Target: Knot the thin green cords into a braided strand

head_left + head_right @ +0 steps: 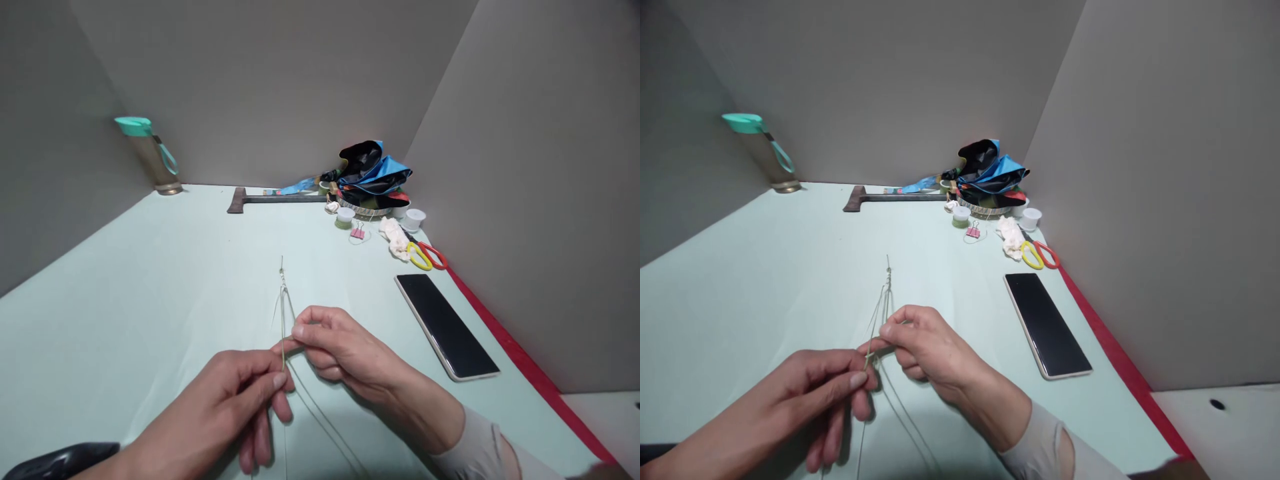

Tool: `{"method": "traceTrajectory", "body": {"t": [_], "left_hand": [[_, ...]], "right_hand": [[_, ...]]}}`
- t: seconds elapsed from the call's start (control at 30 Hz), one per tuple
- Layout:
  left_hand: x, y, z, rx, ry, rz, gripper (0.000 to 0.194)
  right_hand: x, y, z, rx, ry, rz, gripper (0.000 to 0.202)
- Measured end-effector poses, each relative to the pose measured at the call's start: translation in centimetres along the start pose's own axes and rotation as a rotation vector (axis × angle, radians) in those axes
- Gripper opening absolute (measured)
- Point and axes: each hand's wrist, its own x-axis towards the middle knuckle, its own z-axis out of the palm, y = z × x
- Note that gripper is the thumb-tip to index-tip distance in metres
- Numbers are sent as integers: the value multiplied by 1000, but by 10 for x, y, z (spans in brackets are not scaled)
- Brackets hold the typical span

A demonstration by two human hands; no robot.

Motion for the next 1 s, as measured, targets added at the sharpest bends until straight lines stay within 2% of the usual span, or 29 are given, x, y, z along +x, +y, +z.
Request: {"method": "traceTrajectory", "body": {"t": [0.2,0.27,0.33,0.4,0.43,0.5,0.6,0.77,0.87,1.0], "left_hand": [[0,0,1,85,-42,1,64],[-5,2,-4,160,-21,64,58],[-11,6,-13,273,53,203,50],[-14,12,-23,323,183,306,43],[-14,15,-26,305,248,321,40],[-9,20,-30,195,296,292,38],[8,25,-25,36,207,260,38],[31,21,-13,-73,89,244,36],[33,22,-14,-87,66,219,39],[24,32,-17,-96,94,187,42]], "right_hand": [[4,6,2,102,-36,15,37],[4,7,1,126,-27,9,36],[3,6,0,146,-26,6,36],[2,4,-1,162,-36,5,35],[2,3,-1,167,-42,5,34],[1,0,-2,175,-49,0,34],[2,-2,-3,187,-53,-19,39],[2,1,-5,199,-60,-29,36],[2,1,-6,199,-56,-17,36],[1,-1,-6,195,-59,6,41]]}}
